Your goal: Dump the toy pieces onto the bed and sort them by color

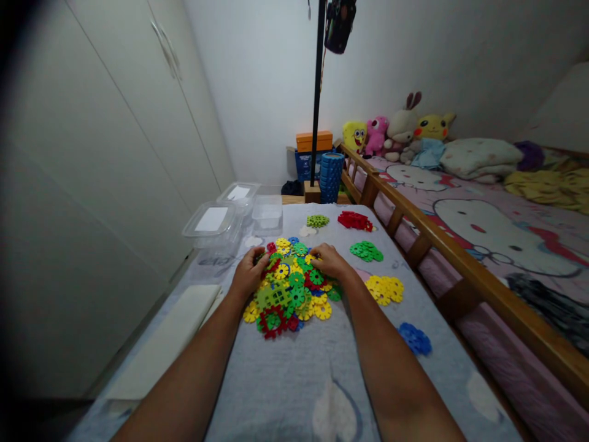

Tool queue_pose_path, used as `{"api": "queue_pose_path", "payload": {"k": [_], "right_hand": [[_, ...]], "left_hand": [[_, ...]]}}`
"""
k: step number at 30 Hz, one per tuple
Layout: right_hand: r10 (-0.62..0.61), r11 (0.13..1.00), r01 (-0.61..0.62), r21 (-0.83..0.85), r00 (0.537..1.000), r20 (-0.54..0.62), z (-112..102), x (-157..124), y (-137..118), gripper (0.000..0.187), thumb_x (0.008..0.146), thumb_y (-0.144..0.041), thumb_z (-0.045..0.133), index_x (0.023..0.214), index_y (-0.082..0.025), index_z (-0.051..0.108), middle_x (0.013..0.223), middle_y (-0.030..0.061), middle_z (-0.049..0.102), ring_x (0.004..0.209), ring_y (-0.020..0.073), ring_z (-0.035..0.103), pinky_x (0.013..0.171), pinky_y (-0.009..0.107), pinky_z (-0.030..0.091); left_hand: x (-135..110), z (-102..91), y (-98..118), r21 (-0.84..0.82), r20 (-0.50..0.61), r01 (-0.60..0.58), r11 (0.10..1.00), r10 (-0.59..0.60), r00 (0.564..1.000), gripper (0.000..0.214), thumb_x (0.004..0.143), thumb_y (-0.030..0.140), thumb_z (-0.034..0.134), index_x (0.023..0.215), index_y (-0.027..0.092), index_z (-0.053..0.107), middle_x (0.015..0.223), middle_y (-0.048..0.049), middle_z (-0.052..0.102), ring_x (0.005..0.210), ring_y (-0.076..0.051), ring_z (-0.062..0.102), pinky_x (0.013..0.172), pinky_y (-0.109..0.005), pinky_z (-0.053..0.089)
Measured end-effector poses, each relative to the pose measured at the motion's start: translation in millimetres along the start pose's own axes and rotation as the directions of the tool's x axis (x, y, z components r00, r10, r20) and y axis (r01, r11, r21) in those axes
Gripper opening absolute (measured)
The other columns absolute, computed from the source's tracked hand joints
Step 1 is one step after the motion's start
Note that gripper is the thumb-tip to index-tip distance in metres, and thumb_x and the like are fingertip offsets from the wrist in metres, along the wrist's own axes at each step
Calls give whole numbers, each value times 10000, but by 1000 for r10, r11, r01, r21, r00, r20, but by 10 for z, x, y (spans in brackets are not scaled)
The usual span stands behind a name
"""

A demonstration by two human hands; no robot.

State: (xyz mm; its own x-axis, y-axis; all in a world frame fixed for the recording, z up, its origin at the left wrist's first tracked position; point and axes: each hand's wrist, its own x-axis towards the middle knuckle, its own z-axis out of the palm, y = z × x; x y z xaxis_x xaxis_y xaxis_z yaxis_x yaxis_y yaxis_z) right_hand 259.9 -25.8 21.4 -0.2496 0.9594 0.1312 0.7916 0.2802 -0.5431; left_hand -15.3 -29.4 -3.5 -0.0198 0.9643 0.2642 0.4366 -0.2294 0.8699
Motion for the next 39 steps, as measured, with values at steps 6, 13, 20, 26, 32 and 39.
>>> {"api": "queue_pose_path", "payload": {"k": [6, 13, 20, 26, 32, 39], "right_hand": [[81, 961, -65, 268, 995, -51, 31, -7, -33, 176, 689, -175, 640, 861, -190, 673, 884, 12, 660, 800, 158, 587, 714, 255, 470], [124, 831, -87, 550, 992, -29, 14, 0, -126, 175, 685, -347, 660, 760, -205, 592, 705, -35, 583, 663, 131, 520, 619, 244, 420], [161, 762, -68, 644, 983, -86, 70, 29, -203, 254, 674, -433, 676, 752, -204, 600, 715, -20, 608, 714, 154, 569, 688, 275, 447], [189, 779, -21, 627, 961, -203, -212, -17, -261, 277, 681, -443, 704, 786, -195, 640, 737, -13, 629, 718, 152, 565, 731, 293, 451], [269, 798, -99, 595, 942, -203, -639, -285, -162, 299, 660, -444, 714, 796, -180, 677, 697, -5, 636, 643, 129, 516, 643, 274, 432], [383, 834, -237, 498, 898, -215, -953, -834, 204, 268, 628, -411, 713, 768, -186, 677, 706, 10, 663, 650, 147, 563, 645, 283, 459]], "left_hand": [[-7, 2, -4, -3, -1, 2, 1000, -2, 1000, 382, 873, 446, 583, 1155, 200, 661, 1180, -88, 710, 1106, -243, 658, 1029, -406, 492], [-7, -2, -3, 0, -8, 5, 1000, -5, 1000, 373, 871, 436, 581, 1146, 198, 665, 1179, -91, 709, 1104, -247, 658, 1030, -414, 492], [9, 12, -42, 7, 1, 6, 1000, -6, 1000, 402, 872, 446, 576, 1170, 188, 654, 1200, -107, 699, 1129, -260, 650, 1043, -437, 485], [8, 6, -35, -18, -2, 13, 1000, -13, 1000, 372, 873, 441, 582, 1145, 200, 659, 1156, -94, 712, 1103, -247, 662, 1023, -420, 501], [16, 10, -53, -32, -11, 23, 999, -23, 1000, 369, 866, 445, 592, 1135, 203, 665, 1154, -94, 715, 1098, -243, 664, 1022, -413, 500], [34, 13, -61, -15, -1, 37, 999, -37, 999, 396, 856, 476, 587, 1131, 201, 661, 1168, -99, 714, 1098, -252, 664, 1020, -416, 497]]}}
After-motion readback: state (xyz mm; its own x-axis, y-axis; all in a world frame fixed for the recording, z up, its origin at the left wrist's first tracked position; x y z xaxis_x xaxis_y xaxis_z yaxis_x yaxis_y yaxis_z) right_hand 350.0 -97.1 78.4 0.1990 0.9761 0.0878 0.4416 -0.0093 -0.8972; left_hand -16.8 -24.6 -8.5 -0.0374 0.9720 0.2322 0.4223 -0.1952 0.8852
